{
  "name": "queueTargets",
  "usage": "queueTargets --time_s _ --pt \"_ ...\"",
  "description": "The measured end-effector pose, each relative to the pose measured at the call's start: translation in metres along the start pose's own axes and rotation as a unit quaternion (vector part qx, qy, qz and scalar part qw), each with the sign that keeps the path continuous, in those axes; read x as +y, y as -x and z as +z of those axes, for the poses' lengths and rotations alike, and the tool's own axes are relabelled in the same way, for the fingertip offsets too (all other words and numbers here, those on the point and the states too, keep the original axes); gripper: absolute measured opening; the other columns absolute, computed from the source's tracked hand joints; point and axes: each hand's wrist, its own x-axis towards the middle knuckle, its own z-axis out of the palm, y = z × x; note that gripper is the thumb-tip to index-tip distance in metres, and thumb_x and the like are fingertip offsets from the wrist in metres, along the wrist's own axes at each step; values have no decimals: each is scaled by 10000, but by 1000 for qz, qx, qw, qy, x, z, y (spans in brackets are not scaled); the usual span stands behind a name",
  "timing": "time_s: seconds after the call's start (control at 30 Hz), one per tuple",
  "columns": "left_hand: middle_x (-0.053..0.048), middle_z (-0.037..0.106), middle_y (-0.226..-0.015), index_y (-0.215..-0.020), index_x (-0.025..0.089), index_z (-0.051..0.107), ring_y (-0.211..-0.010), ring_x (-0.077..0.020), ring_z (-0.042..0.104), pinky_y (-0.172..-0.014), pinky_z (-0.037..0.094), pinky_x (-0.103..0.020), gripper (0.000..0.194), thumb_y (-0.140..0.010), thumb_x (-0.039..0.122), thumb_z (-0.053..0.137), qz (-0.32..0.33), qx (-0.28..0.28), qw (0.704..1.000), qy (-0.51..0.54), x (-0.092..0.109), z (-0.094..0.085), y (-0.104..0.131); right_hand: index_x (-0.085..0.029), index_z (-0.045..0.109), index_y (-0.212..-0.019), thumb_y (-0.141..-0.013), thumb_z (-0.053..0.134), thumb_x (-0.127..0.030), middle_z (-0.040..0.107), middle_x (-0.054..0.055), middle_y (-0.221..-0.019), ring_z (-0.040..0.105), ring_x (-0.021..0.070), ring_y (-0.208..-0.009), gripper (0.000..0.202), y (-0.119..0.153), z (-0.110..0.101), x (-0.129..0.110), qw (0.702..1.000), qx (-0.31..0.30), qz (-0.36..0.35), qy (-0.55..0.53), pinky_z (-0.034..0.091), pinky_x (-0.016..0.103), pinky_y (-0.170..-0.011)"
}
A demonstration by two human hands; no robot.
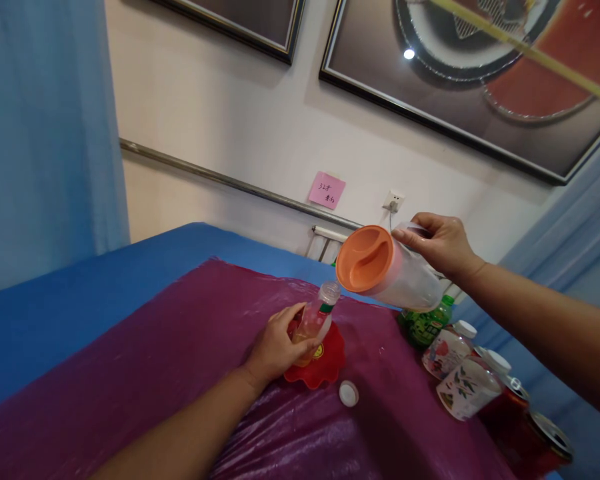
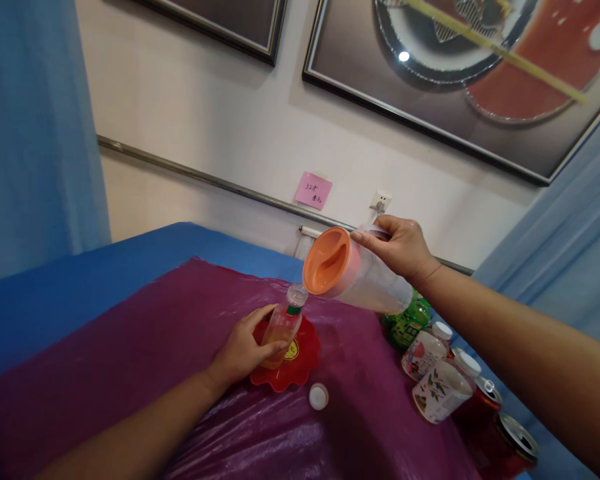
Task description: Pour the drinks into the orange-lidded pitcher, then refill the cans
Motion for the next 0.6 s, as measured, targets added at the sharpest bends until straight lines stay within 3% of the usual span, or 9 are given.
queueTargets --time_s 0.6 --pt "-85 702 -1308 -1300 245 619 -1212 -317 648 -1076 480 -518 659 -687 335 843 11 -7 1000 -15 1 -1 -1 -239 415 -525 -726 709 -761 318 -48 -528 289 110 -528 632 3 -4 -3 999 -35 17 14 237 286 -483"
